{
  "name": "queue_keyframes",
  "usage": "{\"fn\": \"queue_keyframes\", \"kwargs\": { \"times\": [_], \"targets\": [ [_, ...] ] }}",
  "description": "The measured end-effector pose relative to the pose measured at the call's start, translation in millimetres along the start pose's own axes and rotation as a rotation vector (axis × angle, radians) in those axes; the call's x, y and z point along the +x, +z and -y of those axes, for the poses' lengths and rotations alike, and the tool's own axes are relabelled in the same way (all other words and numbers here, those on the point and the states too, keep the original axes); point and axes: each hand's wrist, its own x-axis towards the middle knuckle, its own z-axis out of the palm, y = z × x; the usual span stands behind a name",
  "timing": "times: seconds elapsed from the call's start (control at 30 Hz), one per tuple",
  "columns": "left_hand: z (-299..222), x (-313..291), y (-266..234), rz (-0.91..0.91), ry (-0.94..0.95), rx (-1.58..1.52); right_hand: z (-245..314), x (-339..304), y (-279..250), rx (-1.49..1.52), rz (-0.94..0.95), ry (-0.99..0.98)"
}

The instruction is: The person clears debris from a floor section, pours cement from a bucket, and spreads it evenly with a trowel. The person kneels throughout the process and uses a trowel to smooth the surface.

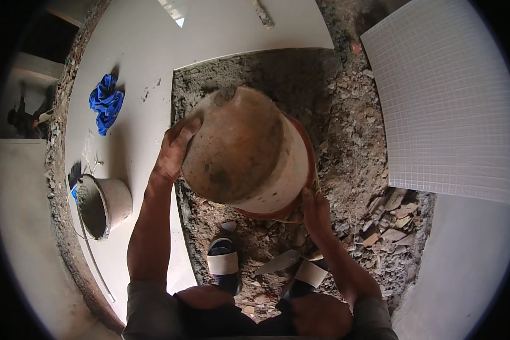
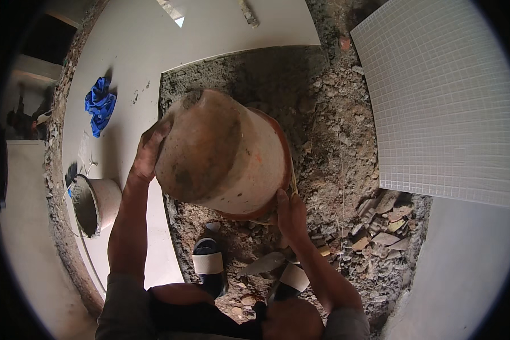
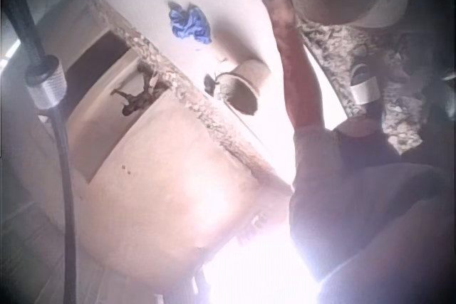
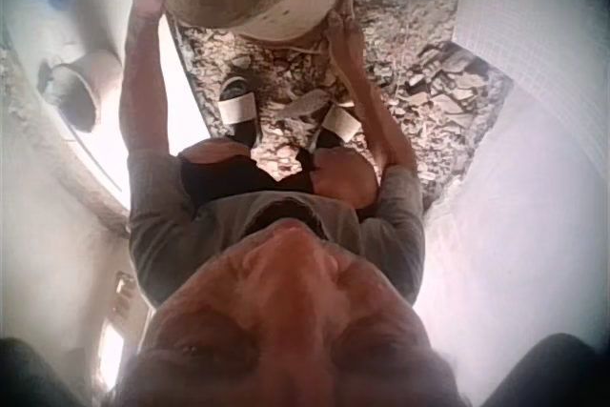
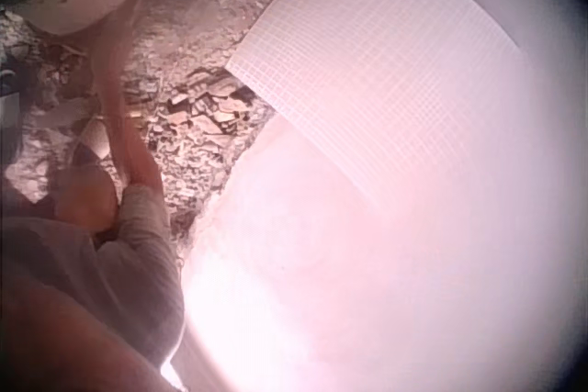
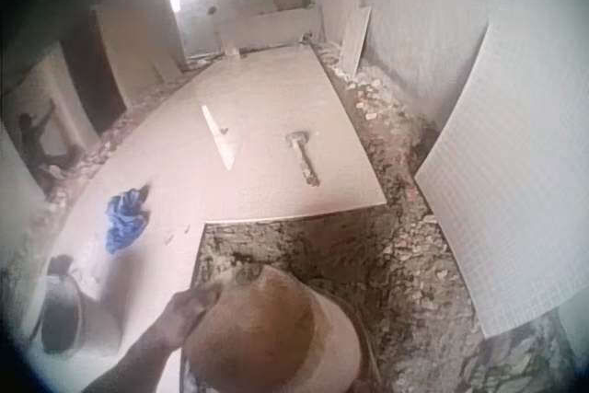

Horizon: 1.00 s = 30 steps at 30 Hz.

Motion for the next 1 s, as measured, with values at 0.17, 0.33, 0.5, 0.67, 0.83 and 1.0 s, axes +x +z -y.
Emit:
{"fn": "queue_keyframes", "kwargs": {
  "times": [0.17, 0.33, 0.5, 0.67, 0.83, 1.0],
  "targets": [
    [-121.0, -22.7, -36.1, -0.060, 0.120, -0.116, 83.7, -38.4, -10.0, 0.204, 0.005, -0.229],
    [-246.8, -42.9, -11.2, 0.006, 0.564, -0.283, 188.2, -47.3, -35.9, 0.271, -0.088, -0.484],
    [-315.0, -63.4, 39.1, 0.071, 0.957, -0.098, 251.4, -32.2, -61.2, 0.445, -0.106, -0.641],
    [-326.3, -12.8, 71.6, -0.042, 0.526, -0.138, 208.3, 45.3, -80.1, 0.464, -0.091, -0.621],
    [-113.1, 138.9, 147.1, -0.219, 0.101, 0.338, 74.6, 122.1, -62.0, 0.306, -0.175, 0.323],
    [-51.2, 187.0, 136.7, -0.153, -0.127, 0.190, 76.7, 136.8, -77.4, 0.352, -0.172, 0.024]
  ]
}}
